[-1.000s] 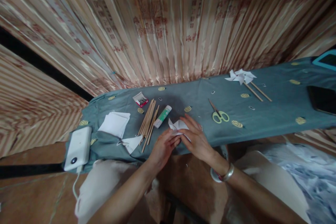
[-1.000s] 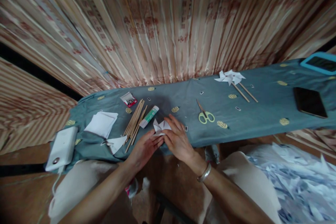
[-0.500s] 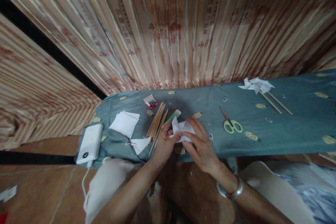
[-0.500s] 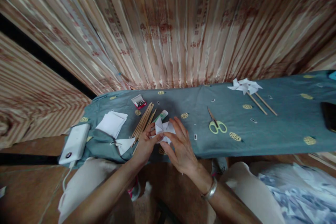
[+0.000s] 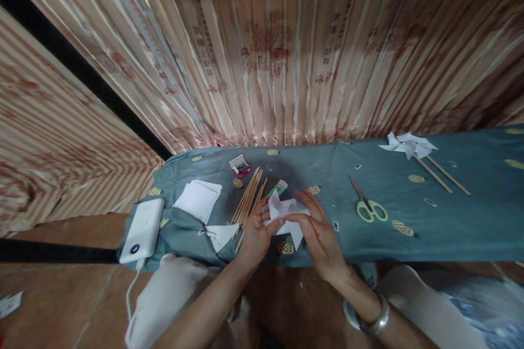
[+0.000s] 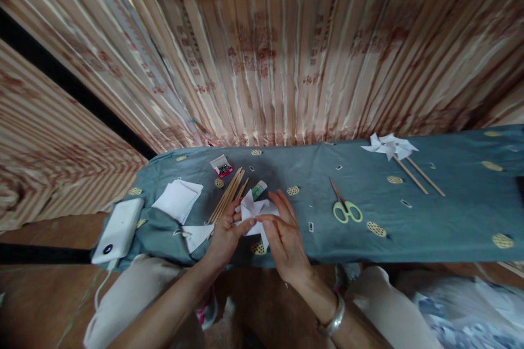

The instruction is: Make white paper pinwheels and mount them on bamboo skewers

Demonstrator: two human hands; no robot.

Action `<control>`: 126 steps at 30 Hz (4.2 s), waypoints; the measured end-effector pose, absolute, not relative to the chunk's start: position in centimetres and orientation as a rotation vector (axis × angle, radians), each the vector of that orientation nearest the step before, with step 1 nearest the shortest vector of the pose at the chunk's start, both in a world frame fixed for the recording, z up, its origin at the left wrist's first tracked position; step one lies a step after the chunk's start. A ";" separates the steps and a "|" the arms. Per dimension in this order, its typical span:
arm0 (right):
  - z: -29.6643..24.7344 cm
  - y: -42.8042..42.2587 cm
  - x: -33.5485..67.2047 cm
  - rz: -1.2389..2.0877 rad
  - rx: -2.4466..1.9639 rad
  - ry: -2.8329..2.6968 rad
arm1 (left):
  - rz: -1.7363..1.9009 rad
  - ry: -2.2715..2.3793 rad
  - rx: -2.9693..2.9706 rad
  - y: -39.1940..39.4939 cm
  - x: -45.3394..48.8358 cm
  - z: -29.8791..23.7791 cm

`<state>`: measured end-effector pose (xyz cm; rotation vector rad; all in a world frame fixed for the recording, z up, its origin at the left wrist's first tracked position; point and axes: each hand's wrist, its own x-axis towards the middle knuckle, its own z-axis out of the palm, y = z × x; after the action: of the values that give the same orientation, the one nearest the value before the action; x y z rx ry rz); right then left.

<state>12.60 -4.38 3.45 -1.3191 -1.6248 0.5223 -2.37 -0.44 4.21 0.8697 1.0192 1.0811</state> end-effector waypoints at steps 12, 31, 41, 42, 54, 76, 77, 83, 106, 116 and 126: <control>4.1 -3.9 12.9 0.599 -1.319 -1.524 | 1.057 1.063 0.903 0.1 -2.7 4.5; 4.3 -2.1 14.6 1.600 -1.033 -0.625 | 1.054 1.079 0.911 1.3 -3.0 4.4; 5.0 -2.1 14.2 1.603 -1.106 -0.705 | 1.033 1.101 0.925 1.1 -2.8 4.3; 5.0 -2.1 14.2 1.601 -1.107 -0.712 | 1.031 1.102 0.928 1.1 -2.8 4.3; 5.2 -2.3 14.1 1.609 -1.109 -0.816 | 1.027 1.077 0.926 1.0 -2.4 4.5; 5.1 -2.1 13.0 1.420 -1.190 -0.753 | 1.038 1.091 0.902 0.8 -2.4 4.6; 5.0 -2.0 13.0 1.417 -1.194 -0.747 | 1.036 1.097 0.901 0.8 -2.4 4.6; 4.8 -2.0 13.0 1.444 -1.181 -0.730 | 1.036 1.080 0.916 0.6 -2.4 4.7; 6.0 -4.0 17.3 0.862 -1.323 -1.636 | 0.899 1.042 0.960 0.9 -3.1 4.2; 5.8 -3.9 17.5 0.897 -1.299 -1.799 | 0.760 1.011 1.097 0.6 -3.0 4.2; 5.0 -3.9 16.0 0.788 -1.331 -1.768 | 0.803 1.042 1.089 0.3 -2.6 3.9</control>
<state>16.03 -3.89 5.04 -1.3313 -1.7685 0.7876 -2.59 0.32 3.91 1.0893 1.0420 0.8028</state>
